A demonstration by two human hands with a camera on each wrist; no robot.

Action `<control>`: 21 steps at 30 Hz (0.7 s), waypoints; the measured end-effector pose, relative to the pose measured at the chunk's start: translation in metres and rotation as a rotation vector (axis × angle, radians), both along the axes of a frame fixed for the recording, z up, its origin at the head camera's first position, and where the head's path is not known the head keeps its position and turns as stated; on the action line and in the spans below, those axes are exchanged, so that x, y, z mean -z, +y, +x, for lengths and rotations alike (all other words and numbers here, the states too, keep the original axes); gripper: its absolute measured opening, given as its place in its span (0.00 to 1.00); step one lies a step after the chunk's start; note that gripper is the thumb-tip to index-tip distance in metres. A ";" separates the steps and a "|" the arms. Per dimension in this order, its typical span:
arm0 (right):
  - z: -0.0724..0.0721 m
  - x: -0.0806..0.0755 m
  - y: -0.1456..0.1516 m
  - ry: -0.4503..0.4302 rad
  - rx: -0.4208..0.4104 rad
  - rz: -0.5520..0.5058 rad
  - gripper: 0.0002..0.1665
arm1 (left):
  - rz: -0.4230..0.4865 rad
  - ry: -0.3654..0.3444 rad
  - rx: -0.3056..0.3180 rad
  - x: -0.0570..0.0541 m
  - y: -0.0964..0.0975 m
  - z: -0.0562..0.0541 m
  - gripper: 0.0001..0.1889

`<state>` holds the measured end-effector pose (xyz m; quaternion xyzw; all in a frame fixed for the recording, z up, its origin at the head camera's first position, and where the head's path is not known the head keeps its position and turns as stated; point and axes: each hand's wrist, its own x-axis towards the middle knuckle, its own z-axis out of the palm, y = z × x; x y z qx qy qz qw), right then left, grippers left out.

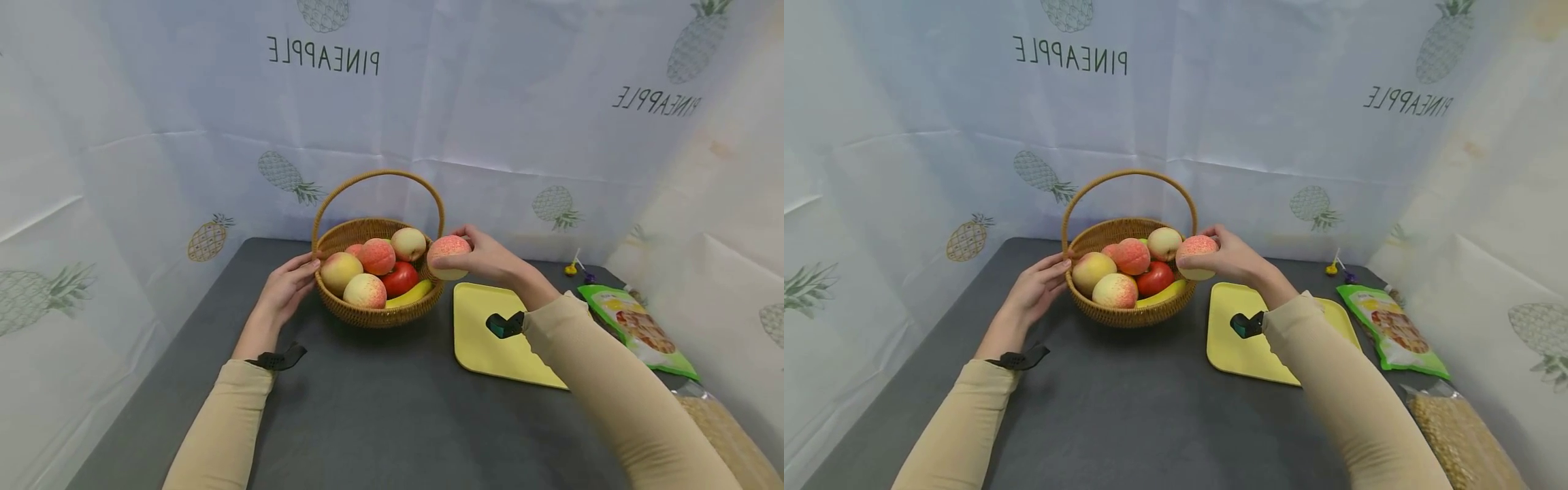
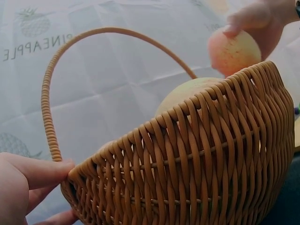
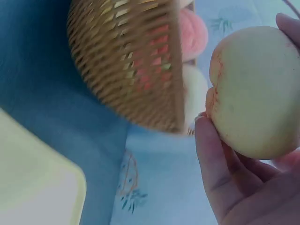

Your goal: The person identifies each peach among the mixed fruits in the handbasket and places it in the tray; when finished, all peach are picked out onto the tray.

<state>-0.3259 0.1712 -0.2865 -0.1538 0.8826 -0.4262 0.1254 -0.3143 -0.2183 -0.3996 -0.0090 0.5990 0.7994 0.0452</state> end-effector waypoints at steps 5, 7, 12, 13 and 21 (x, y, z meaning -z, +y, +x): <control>-0.002 0.005 0.018 0.025 0.003 0.052 0.39 | -0.009 0.005 0.005 0.001 -0.003 0.002 0.35; -0.004 0.007 0.024 0.010 0.006 0.047 0.38 | -0.016 0.008 0.002 0.000 -0.003 0.002 0.35; -0.007 0.014 0.033 -0.058 0.032 0.046 0.40 | -0.023 0.003 -0.007 0.001 -0.004 0.001 0.35; -0.007 0.016 0.035 -0.067 0.037 0.051 0.41 | -0.023 0.000 -0.007 0.001 -0.005 0.001 0.35; -0.014 0.034 0.051 -0.153 0.062 0.027 0.46 | -0.019 0.006 0.000 0.002 -0.002 -0.001 0.34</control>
